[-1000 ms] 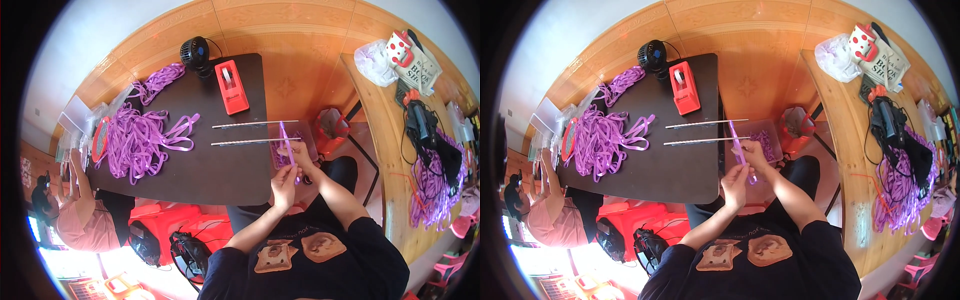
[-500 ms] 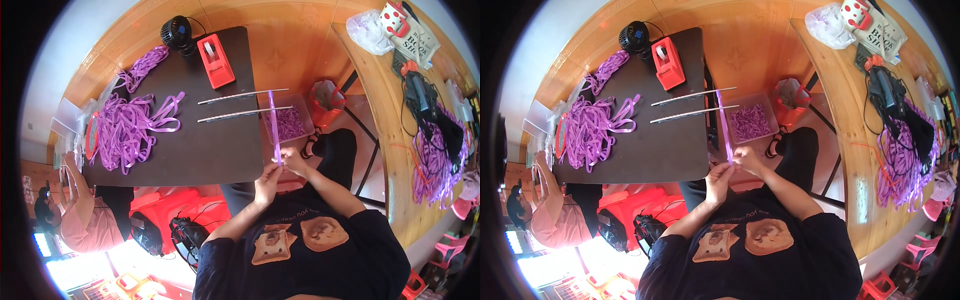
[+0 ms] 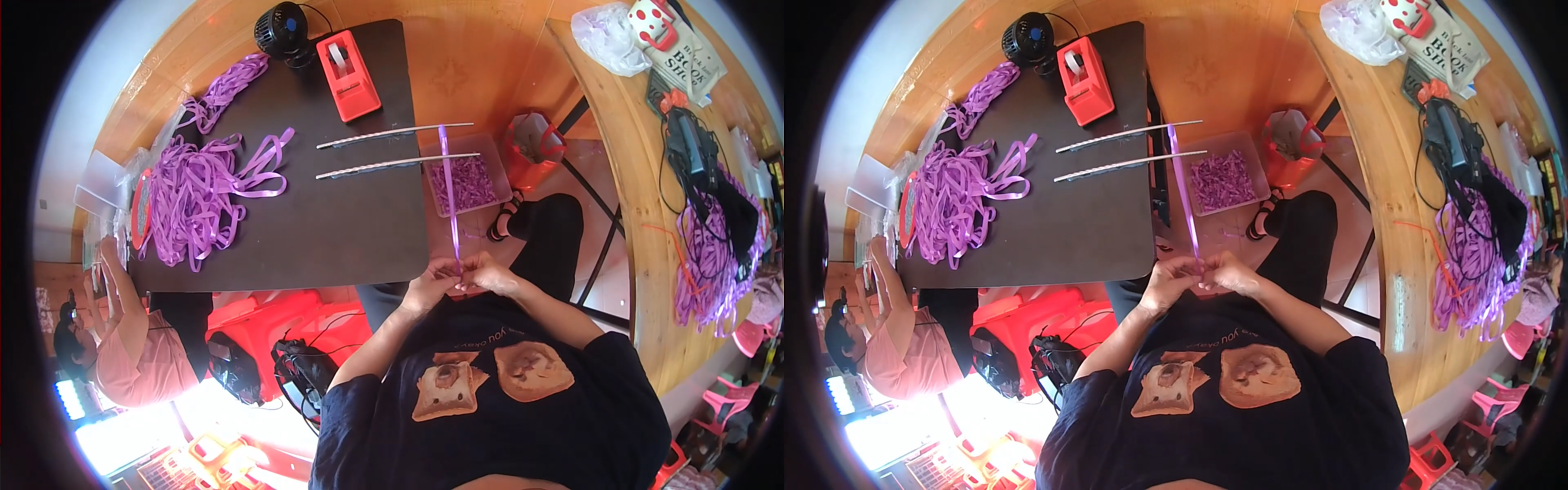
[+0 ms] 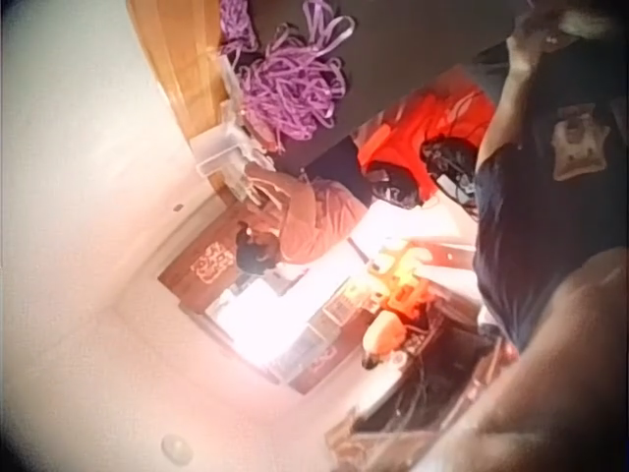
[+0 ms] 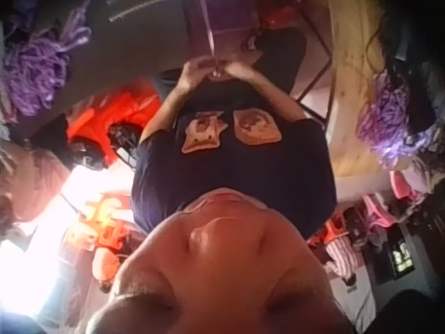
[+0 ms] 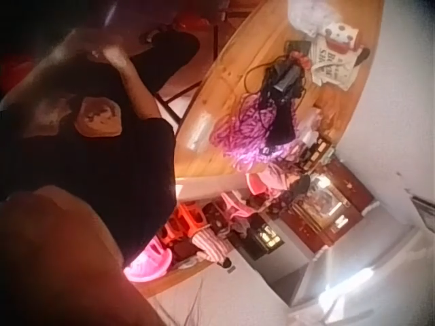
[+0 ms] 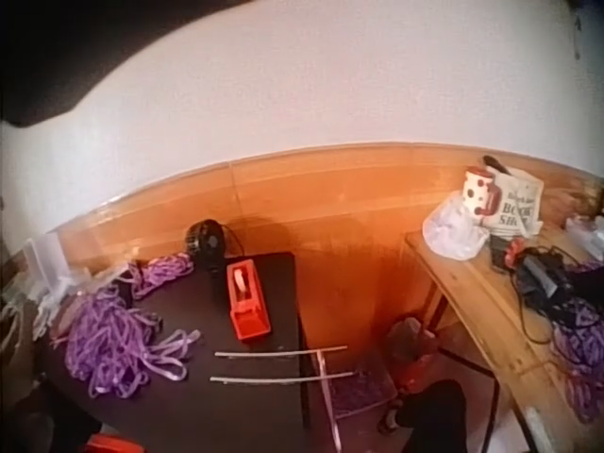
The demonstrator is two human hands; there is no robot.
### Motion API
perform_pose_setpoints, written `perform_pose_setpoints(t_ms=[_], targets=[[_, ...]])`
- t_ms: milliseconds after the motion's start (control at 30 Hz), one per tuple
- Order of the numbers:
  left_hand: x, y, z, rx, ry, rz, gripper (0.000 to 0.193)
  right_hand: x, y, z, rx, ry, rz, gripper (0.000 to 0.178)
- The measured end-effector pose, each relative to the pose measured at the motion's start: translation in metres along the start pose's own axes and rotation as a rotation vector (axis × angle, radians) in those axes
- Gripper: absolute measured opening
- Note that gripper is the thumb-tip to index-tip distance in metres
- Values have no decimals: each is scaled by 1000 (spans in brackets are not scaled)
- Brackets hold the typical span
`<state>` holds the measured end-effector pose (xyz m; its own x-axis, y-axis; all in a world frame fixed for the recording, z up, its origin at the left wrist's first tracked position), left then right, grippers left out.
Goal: Making purple ribbon bows using a metal jig and tape.
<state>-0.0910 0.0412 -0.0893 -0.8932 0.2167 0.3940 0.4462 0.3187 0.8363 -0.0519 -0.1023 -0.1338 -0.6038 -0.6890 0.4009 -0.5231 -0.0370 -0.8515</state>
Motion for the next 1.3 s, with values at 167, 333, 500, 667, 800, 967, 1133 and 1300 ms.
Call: perform_pose_setpoints(t_ms=[167,333,500,667,800,967,1133,1300], targets=[[-2,-1,8,-243,130,-38,11,9,-13,-14,-27,-30,-108,8],[-7,9,-9,-188,222,-80,8,20,-19,-15,-13,-51,-78,8],[-18,55,-39,-319,413,-282,14,21,-20,14,294,-55,193,26],[-36,76,-55,-95,468,-402,12,31,-42,16,235,-39,63,12],[-48,95,-69,148,493,-443,13,34,-45,25,288,-143,29,14],[-67,114,-55,-126,693,-741,9,36,-44,26,229,-192,77,19],[-67,116,-54,-75,633,-776,16,43,-53,9,133,-311,27,25],[-65,115,-60,100,484,-606,22,40,-51,-4,191,-391,90,25]])
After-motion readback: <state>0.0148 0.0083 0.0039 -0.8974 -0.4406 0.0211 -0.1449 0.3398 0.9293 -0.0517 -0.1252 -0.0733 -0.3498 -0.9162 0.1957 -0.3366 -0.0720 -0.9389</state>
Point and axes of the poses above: each hand's wrist, its own x-axis away from the middle knuckle, its own z-axis out of the back of the hand, y = z × x, the point moved 4 cm from there along -x, towards the middle knuckle, and after that the axes turned 6 degrees about z, right-handed, at the moved point
